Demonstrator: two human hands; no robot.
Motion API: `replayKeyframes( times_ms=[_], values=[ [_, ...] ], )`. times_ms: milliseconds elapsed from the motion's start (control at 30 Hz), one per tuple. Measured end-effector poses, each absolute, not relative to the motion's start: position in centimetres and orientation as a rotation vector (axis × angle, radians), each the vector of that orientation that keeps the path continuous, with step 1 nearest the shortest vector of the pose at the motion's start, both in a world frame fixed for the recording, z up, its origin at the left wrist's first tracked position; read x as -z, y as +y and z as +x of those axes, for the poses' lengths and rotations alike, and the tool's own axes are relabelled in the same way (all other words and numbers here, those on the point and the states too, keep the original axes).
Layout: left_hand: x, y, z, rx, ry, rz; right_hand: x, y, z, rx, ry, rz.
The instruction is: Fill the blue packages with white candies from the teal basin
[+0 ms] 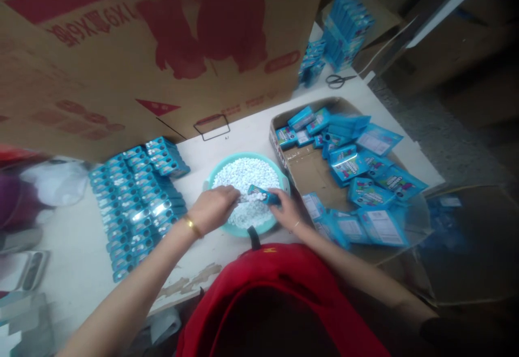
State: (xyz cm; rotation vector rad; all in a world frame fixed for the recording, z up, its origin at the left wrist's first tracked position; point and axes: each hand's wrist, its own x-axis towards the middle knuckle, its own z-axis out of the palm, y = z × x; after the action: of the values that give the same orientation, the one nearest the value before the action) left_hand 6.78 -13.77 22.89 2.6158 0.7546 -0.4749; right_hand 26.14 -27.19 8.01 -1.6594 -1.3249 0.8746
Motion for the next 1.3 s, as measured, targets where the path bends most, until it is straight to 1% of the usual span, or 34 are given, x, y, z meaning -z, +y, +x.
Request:
replayKeyframes(
  times_ms=[133, 233, 333, 433, 567, 667, 733, 833, 933, 1033, 1167, 1300],
  values=[
    [-25.5, -15.1, 9.6, 0.709, 0.749, 2.767, -7.7, -27.4, 26.0, -0.819, -1.356, -1.652],
    [-27.1, -15.7, 10.7, 0.728, 0.734, 2.825, -7.3, -27.5, 26.0, -0.804, -1.343, -1.644],
    [-26.6, -15.1, 9.6, 0.654, 0.792, 2.848, -6.9, -27.6, 26.2, -0.824, -1.329, -1.636],
    [-22.6, -13.8, 6.5, 0.584, 1.006, 2.758, -6.7, -27.8, 26.6, -0.845, -1.303, -1.641],
    [-13.5, -13.7, 3.1, 0.562, 1.229, 2.331, -6.8, -28.1, 27.1, -0.832, -1.254, -1.684],
    [-7.7, -15.4, 4.1, 0.447, 1.257, 2.202, -7.3, -28.3, 27.4, -0.845, -1.232, -1.707],
    [-5.4, -16.6, 5.9, 0.347, 1.249, 2.167, -7.6, -28.5, 27.4, -0.852, -1.202, -1.737],
    [-4.1, -17.4, 8.1, 0.192, 1.194, 2.105, -7.5, -28.7, 27.4, -0.848, -1.118, -1.817],
    [-4.7, -16.9, 8.0, 0.089, 1.139, 2.058, -7.0, -28.9, 27.4, -0.845, -1.021, -1.833],
    [-6.9, -15.8, 5.8, 0.022, 1.121, 2.043, -6.8, -29.0, 27.3, -0.819, -0.982, -1.821],
    [-11.7, -14.5, 2.6, -0.072, 1.065, 2.098, -7.1, -28.5, 27.0, -0.766, -1.073, -1.839],
    [-16.9, -13.8, 2.0, 0.000, 0.969, 2.229, -7.4, -27.7, 26.4, -0.751, -1.254, -1.773]
  ],
)
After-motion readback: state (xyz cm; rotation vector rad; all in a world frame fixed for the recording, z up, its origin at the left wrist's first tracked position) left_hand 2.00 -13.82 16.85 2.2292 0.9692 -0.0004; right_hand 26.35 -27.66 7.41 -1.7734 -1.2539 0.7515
